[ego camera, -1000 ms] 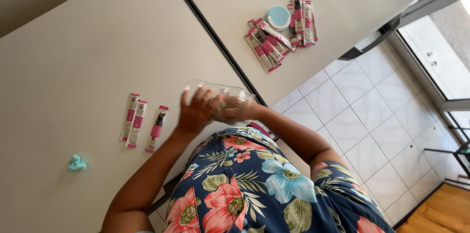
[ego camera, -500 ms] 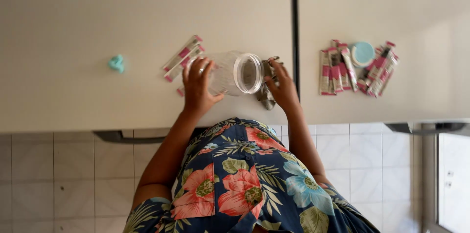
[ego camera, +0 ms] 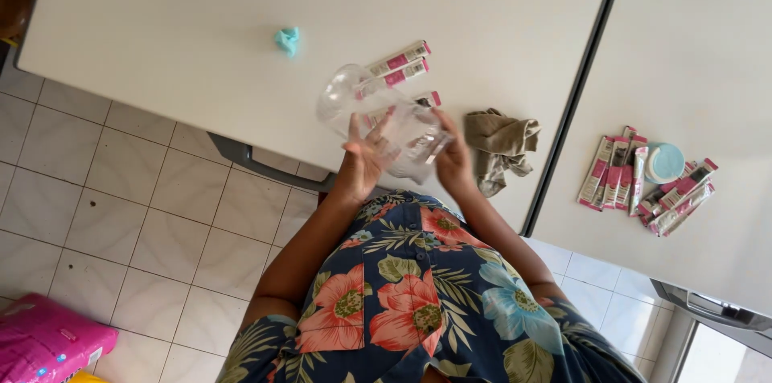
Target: The person is organizing small pink sachets into a clear plastic jar on a white table.
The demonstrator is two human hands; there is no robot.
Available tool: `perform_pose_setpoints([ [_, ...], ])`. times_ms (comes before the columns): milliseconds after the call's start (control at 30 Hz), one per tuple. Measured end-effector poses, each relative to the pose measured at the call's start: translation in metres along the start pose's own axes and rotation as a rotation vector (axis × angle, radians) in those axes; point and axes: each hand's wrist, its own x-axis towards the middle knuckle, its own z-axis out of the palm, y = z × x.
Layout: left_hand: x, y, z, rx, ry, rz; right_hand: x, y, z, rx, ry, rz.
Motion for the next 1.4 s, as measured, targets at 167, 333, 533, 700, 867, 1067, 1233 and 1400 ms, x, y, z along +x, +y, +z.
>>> perform_pose_setpoints([
  [167, 0.009, 0.035, -0.049, -0.348, 0.139, 0.054, 0.068, 0.017, 0.013, -0.072, -0.342, -0.039],
  [333, 0.002, 0.066, -0.085, -0.465, 0.269, 0.157, 0.168, 0.116, -0.046, -0.913, -0.245, -0.223],
  [533, 0.006, 0.097, -0.117, -0.416, 0.372, 0.123, 0.2, 0.128, -0.045, -1.334, -0.315, 0.146],
  [700, 0.025, 0.122, -0.136, -0.325, 0.395, 0.057, 0.188, 0.092, -0.035, -1.177, -0.36, 0.117],
  [867, 0.054, 0.136, -0.141, -0.267, 0.385, -0.04, 0.178, 0.099, -0.016, -1.258, -0.338, 0.173],
  [1067, 0.088, 0.142, -0.116, -0.275, 0.36, -0.128, 0.158, 0.106, -0.027, -0.953, -0.137, 0.252],
  [1233, 0.099, 0.161, -0.066, -0.394, 0.351, -0.144, 0.125, 0.058, -0.026, -0.535, 0.21, -0.08],
  [1400, 0.109, 0.158, -0.046, -0.432, 0.351, -0.072, 0.075, -0.017, 0.006, -0.506, 0.319, -0.261],
])
